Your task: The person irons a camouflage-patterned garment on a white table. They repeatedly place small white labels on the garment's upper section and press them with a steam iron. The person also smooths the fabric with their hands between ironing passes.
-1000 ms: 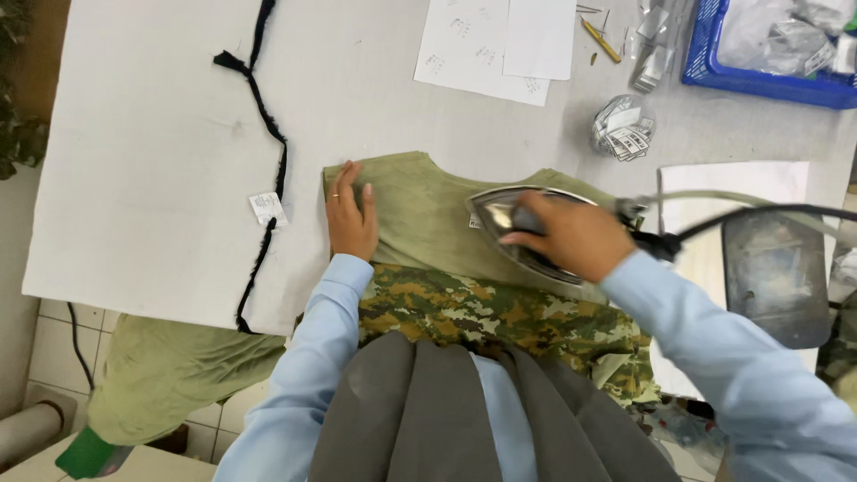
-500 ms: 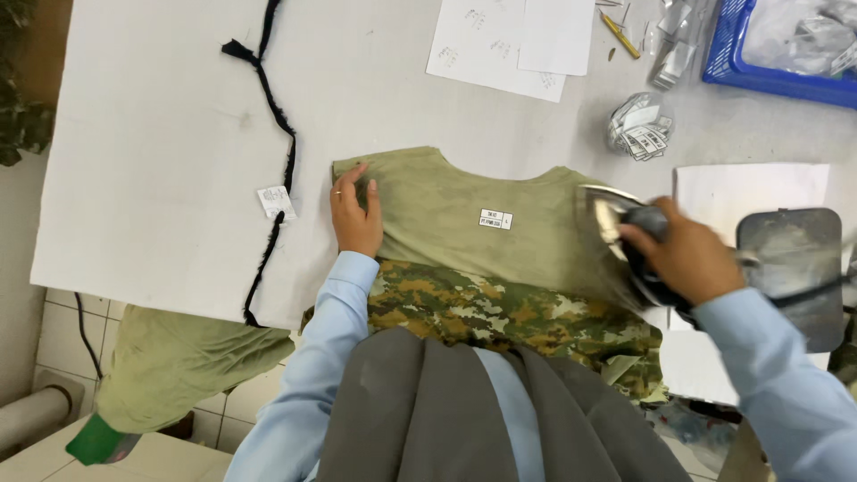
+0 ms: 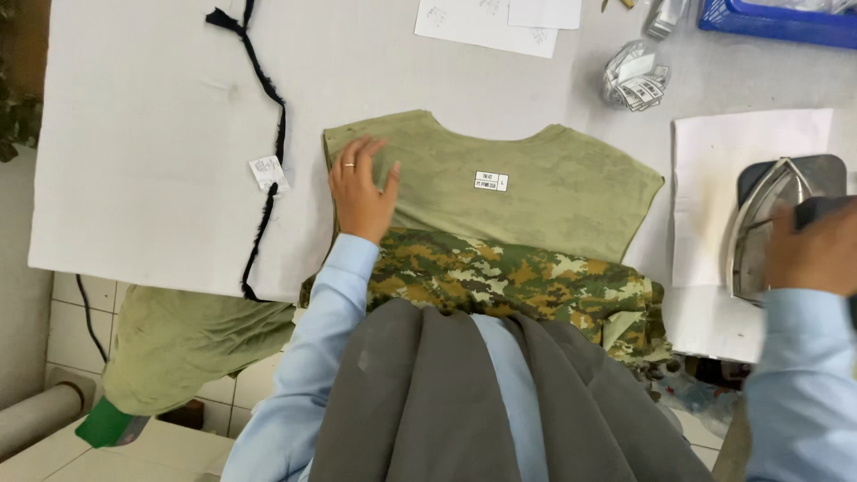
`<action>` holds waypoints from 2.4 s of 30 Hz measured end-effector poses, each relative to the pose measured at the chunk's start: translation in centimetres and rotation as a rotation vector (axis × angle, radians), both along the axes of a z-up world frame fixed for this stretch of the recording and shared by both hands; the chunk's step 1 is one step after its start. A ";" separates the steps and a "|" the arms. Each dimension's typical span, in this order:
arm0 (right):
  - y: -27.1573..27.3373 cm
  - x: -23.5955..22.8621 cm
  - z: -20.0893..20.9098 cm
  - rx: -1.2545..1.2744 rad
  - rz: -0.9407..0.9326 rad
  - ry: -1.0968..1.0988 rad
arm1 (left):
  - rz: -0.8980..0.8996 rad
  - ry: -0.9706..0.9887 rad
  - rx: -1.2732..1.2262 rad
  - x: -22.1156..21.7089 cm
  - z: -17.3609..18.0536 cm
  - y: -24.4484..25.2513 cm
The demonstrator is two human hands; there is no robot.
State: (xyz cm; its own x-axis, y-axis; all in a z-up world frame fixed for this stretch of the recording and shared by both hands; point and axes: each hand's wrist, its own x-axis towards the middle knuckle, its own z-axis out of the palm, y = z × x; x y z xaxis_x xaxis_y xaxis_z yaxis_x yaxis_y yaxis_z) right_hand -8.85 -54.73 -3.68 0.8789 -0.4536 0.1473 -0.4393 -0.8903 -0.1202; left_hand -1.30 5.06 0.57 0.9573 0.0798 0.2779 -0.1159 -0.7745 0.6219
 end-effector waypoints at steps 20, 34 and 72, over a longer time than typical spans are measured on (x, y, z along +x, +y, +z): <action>22.9 -4.0 7.9 0.262 0.479 0.689 | -0.304 0.821 0.321 -7.7 4.8 -0.3; 17.3 8.6 -0.1 0.433 0.201 0.371 | 0.098 0.671 0.173 5.8 1.1 -1.6; 31.0 8.4 7.1 1.132 0.390 -0.177 | -0.360 -0.135 0.149 -0.2 -2.1 -11.9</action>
